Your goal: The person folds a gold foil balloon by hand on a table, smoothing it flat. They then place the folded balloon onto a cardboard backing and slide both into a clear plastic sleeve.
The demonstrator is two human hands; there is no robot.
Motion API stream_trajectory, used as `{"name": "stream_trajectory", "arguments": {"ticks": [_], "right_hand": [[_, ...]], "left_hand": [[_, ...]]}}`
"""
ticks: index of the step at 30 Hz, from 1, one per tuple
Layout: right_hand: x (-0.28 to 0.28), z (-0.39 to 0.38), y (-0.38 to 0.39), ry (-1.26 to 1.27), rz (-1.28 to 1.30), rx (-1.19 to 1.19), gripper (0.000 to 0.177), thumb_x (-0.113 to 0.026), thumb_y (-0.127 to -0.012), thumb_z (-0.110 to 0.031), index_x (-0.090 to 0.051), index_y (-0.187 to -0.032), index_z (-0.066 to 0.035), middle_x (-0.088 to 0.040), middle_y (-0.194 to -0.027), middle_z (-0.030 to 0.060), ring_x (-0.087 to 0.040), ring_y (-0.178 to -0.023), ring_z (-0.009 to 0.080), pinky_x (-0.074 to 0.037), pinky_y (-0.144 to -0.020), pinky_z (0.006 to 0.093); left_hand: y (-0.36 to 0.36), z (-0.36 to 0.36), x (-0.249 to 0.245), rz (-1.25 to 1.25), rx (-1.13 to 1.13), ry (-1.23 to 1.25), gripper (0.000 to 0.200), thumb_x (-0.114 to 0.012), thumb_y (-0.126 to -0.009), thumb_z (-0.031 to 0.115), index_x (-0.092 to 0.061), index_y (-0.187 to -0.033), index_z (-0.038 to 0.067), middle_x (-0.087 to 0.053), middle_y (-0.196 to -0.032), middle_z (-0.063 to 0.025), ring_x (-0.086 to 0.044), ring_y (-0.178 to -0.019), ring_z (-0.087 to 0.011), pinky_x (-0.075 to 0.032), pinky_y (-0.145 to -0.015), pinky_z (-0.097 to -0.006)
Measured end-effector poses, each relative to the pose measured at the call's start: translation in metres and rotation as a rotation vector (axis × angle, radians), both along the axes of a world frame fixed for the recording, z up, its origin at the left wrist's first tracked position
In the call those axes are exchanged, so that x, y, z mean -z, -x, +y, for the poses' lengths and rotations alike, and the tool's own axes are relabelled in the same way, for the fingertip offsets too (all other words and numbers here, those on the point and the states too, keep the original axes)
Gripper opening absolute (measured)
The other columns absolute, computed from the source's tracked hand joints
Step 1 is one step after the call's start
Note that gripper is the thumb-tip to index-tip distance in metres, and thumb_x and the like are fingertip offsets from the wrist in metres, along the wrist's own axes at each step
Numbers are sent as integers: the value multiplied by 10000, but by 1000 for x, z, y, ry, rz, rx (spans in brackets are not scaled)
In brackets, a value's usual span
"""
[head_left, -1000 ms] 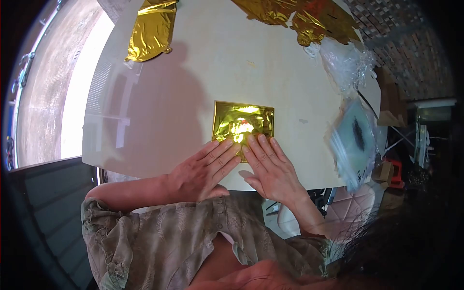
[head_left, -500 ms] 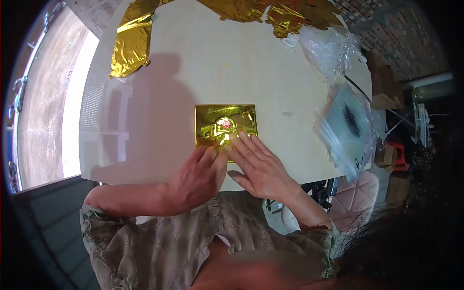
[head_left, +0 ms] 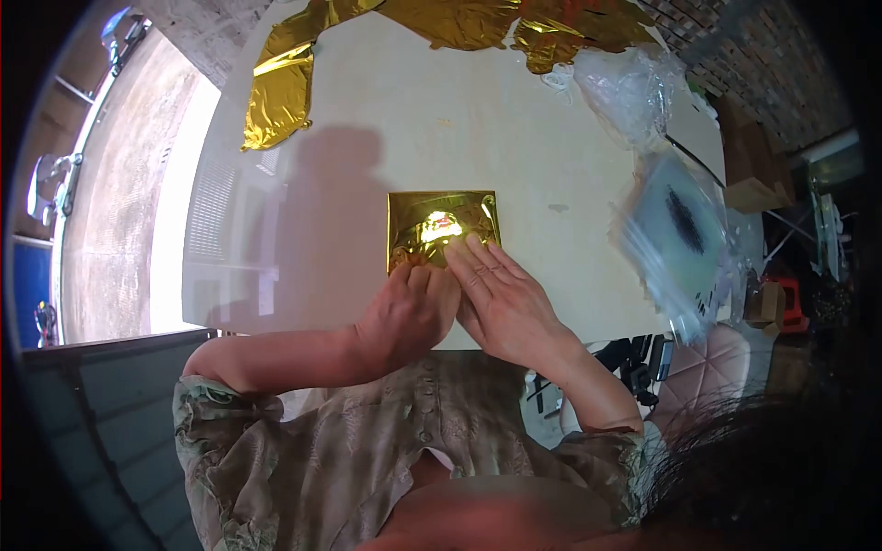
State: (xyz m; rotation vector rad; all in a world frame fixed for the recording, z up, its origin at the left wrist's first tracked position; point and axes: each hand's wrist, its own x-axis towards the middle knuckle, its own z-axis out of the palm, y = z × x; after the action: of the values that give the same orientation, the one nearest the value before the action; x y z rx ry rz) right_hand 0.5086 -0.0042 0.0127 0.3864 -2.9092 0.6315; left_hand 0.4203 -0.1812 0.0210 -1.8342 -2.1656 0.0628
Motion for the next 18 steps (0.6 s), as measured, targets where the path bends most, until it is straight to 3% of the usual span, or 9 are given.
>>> {"name": "stream_trajectory", "arguments": {"ticks": [2, 10, 13, 15, 17, 18], "right_hand": [[9, -2, 1, -19, 51, 18, 575, -611, -891, -125, -454, -1422, 30, -535, -1425, 179, -459, -1383, 309, -319, -1180, 432], [16, -2, 1, -163, 157, 49, 483, -588, -916, -77, -509, -1383, 16, -563, -1402, 163, -499, -1354, 286, -359, -1155, 418], [5, 4, -1, -74, 131, 1, 548, -663, -884, -145, -511, -1393, -11, -530, -1437, 177, -439, -1401, 313, -289, -1191, 455], [-29, 15, -2, 204, 86, 0, 633, -746, -832, -227, -522, -1396, -47, -487, -1480, 176, -359, -1447, 353, -190, -1222, 501], [-38, 36, 2, 242, 90, 23, 704, -805, -775, -255, -527, -1394, -67, -454, -1514, 165, -306, -1470, 382, -127, -1232, 520], [-43, 48, 5, 303, 124, -5, 686, -803, -776, -232, -535, -1386, -73, -467, -1507, 157, -303, -1474, 377, -121, -1235, 511]], "left_hand": [[1, 1, 2, -101, -80, -79, 234, -600, -759, 88, -631, -958, -32, -486, -762, -62, -527, -702, -194, -472, -657, -355], [4, -2, 5, -139, -42, -169, 235, -623, -748, 94, -636, -957, -12, -493, -797, -58, -536, -718, -196, -455, -671, -347], [12, -8, 3, -139, 13, -181, 238, -645, -740, 98, -653, -963, 16, -531, -828, -61, -558, -744, -201, -465, -697, -354], [27, -9, -8, -143, 53, -218, 244, -669, -732, 97, -665, -968, 34, -559, -845, -63, -578, -766, -203, -476, -720, -356], [41, -9, -37, -352, 119, -335, 270, -712, -700, 53, -684, -968, 62, -623, -887, -66, -624, -798, -218, -506, -762, -369], [47, -9, -53, -442, 108, -371, 209, -735, -754, 88, -682, -955, 69, -666, -888, -59, -666, -825, -214, -513, -790, -340]]}}
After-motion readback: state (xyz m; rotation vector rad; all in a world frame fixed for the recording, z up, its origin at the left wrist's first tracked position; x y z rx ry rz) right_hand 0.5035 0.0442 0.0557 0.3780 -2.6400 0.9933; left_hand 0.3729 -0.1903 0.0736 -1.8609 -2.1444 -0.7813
